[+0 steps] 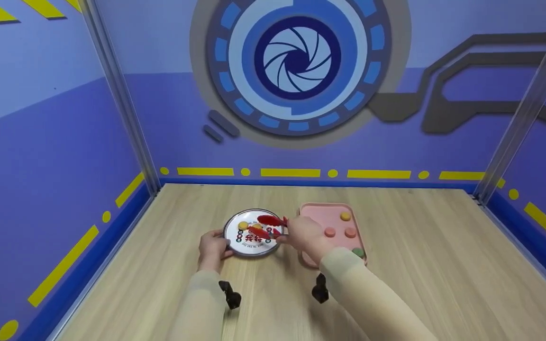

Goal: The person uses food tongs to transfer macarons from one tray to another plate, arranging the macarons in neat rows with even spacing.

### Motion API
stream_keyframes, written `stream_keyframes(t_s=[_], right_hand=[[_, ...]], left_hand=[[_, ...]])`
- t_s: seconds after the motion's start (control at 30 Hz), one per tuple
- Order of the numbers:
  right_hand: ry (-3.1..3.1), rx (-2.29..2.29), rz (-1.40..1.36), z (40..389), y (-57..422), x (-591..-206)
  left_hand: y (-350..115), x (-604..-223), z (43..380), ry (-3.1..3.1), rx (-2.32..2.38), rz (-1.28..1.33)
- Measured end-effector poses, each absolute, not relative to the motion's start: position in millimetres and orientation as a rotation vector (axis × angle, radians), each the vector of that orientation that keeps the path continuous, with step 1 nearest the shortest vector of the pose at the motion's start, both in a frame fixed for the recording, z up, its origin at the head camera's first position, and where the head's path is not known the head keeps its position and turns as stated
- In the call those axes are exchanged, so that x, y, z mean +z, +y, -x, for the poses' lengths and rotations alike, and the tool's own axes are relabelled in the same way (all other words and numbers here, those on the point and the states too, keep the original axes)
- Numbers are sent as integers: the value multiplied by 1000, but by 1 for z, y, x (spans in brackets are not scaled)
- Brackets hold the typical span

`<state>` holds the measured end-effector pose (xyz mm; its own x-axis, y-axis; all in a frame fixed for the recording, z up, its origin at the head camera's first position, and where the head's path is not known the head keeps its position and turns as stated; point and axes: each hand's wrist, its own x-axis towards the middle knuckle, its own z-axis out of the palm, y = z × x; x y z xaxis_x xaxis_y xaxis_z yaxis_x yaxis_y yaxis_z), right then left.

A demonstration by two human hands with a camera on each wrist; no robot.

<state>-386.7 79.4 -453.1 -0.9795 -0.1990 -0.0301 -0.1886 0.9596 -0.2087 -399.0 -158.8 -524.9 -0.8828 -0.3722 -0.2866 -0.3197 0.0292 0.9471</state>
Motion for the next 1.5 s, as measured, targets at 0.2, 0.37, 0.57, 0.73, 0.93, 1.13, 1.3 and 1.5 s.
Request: stream_keyframes(t_s=[0.2,0.37,0.57,0.73,0.93,1.13,1.3,1.5], right_hand=[[3070,-304,283,387,85,-454],[3044,-381,237,389,86,-454],[3032,-419,229,391,81,-455],[3025,-402,215,394,77,-456],[3019,-425,211,396,78,-460],[3010,-488,186,392,85,-459],[3028,-487,179,386,98,-457],[3055,-493,225,384,126,-452]], left_hand=[[-158,-525,398,-2229,-2017,-744],[-159,-526,399,-2238,-2016,-731],[-159,-527,400,-2234,-2025,-722],[-158,-528,400,-2237,-2010,-723],[-158,-526,399,-2231,-2016,-725],[-157,-525,397,-2227,-2019,-729],[-156,-524,395,-2185,-2061,-744],[-156,-523,395,-2182,-2078,-727]])
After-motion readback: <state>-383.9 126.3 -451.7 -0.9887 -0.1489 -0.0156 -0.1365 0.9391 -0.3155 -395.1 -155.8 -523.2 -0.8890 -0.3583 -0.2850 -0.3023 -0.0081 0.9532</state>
